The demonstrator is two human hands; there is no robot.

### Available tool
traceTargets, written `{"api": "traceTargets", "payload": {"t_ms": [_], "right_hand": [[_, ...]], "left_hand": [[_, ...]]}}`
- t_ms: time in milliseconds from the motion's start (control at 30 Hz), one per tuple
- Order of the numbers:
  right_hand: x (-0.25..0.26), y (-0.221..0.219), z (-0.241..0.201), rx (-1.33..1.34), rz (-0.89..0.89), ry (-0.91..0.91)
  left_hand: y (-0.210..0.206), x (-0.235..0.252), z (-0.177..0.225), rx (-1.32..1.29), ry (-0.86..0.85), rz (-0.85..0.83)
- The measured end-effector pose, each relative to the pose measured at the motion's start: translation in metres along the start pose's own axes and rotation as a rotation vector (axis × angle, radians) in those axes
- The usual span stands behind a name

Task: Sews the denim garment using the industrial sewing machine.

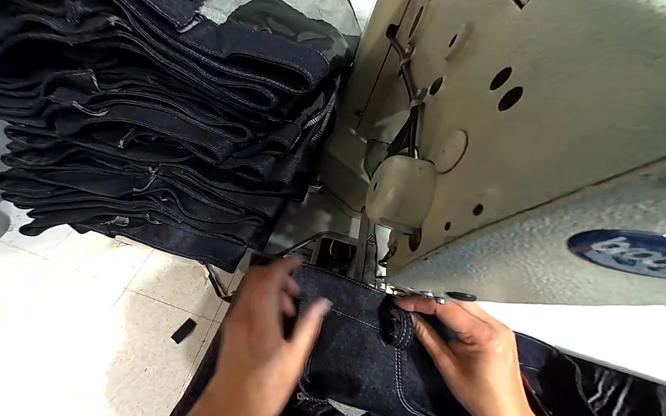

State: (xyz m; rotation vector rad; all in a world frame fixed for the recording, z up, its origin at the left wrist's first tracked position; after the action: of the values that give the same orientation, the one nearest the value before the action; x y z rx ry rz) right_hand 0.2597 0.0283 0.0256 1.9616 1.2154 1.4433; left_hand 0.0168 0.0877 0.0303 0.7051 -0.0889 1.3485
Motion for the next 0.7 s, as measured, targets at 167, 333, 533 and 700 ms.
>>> {"api": "traceTargets", "payload": {"t_ms": [167,333,533,700], "right_hand": [[-0.001,-0.001,-0.004,-0.05,0.101,0.018],[-0.003,0.001,-0.011,-0.156,0.033,0.137],[-0.012,-0.005,0.006,-0.111,-0.006,0.131],[-0.014,-0.009,0.011,-0.089,0.011,0.121]], "left_hand": [[-0.057,-0.01,0.031,-0.9,0.559,-0.532],[-0.069,-0.01,0.024,-0.937,0.676,-0.359],[-0.069,-0.016,0.017,-0.533,0.308,-0.275],[-0.06,-0.006,0.007,0.186,-0.677,-0.183]]}}
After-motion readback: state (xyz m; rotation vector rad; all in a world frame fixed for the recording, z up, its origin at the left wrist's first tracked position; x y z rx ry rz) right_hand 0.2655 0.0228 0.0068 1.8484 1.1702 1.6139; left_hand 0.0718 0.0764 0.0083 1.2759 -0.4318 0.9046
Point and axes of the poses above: each hand's wrist, its own x-axis towards the middle knuckle, its own y-axis out of the back of the hand, z = x × y, the point moved 3 cm from there along x, towards the middle knuckle, and after that the axes turned 11 degrees about -x, right-handed, at the moved point
